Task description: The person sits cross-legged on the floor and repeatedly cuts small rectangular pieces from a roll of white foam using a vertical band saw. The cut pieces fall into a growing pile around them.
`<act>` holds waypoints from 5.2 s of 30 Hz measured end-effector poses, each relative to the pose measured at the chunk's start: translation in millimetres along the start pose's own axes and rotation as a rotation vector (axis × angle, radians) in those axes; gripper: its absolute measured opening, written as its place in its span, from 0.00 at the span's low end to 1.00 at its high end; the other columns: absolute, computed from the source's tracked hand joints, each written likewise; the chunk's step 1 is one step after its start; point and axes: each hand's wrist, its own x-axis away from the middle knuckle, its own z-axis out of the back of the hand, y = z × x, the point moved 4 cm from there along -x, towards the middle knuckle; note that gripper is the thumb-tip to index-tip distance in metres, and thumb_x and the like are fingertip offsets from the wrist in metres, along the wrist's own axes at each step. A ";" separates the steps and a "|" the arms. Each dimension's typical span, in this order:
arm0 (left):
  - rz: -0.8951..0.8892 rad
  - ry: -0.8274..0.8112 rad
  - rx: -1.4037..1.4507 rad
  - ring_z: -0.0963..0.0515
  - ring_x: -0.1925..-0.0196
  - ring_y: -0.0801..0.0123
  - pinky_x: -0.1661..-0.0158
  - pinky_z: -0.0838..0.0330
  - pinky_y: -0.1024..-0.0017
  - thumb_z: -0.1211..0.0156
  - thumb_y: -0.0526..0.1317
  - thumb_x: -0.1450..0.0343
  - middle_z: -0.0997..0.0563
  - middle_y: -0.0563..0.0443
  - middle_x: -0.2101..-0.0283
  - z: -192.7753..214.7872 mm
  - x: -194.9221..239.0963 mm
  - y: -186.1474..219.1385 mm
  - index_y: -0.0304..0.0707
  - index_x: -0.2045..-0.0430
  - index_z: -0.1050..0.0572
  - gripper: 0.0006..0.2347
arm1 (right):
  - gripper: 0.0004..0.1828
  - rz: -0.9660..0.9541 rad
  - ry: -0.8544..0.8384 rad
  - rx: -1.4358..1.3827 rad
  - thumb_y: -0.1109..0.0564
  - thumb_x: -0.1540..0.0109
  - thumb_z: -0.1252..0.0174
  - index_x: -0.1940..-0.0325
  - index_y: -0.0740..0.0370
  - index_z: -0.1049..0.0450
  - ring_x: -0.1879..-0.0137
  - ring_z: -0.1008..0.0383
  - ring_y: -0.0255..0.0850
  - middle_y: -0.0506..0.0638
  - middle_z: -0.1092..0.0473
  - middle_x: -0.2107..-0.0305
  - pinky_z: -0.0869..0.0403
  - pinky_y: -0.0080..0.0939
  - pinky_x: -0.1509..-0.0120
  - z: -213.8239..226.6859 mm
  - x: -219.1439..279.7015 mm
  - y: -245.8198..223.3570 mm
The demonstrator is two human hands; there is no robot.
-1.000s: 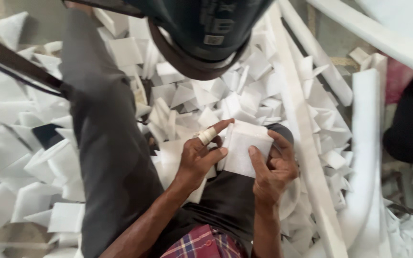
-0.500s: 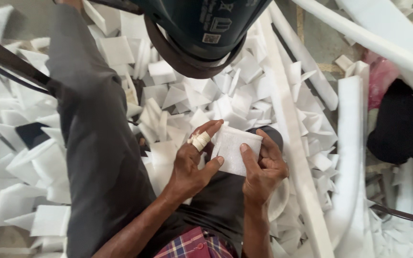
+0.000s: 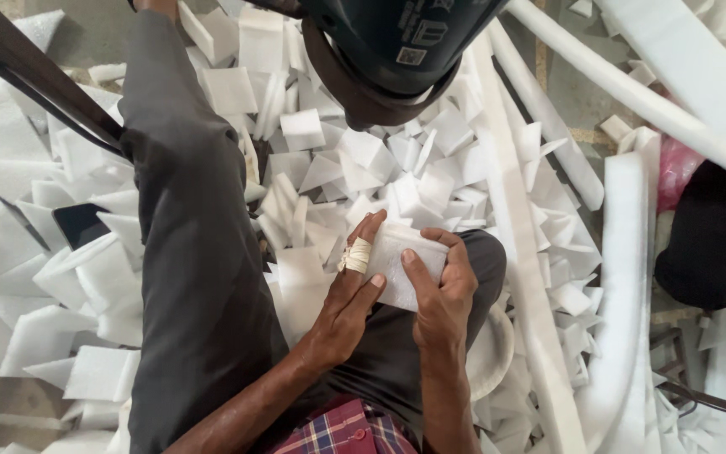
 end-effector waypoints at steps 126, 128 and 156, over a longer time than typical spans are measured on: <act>0.121 -0.113 -0.214 0.58 0.18 0.49 0.25 0.59 0.58 0.95 0.74 0.34 0.60 0.35 0.20 16.0 11.2 69.7 0.38 0.25 0.69 0.47 | 0.30 -0.051 -0.243 -0.275 0.64 0.40 0.53 0.32 0.69 0.37 0.47 0.26 0.43 0.63 0.29 0.51 0.27 0.40 0.43 -20.2 13.3 -31.2; 0.149 -0.117 -0.110 0.54 0.19 0.49 0.26 0.54 0.58 0.93 0.74 0.35 0.57 0.35 0.20 15.3 13.5 67.7 0.38 0.23 0.69 0.48 | 0.30 0.025 -0.274 -0.168 0.65 0.40 0.51 0.32 0.68 0.39 0.46 0.26 0.41 0.62 0.28 0.51 0.26 0.39 0.42 -18.4 16.0 -36.7; 0.156 0.037 -0.027 0.34 0.28 0.53 0.32 0.42 0.64 0.55 0.35 0.23 0.34 0.34 0.30 33.0 12.2 39.9 0.37 0.25 0.50 0.27 | 0.40 -0.008 -0.362 -0.218 0.63 0.36 0.45 0.23 0.67 0.54 0.42 0.26 0.44 0.65 0.29 0.48 0.27 0.42 0.37 -24.6 24.4 -20.4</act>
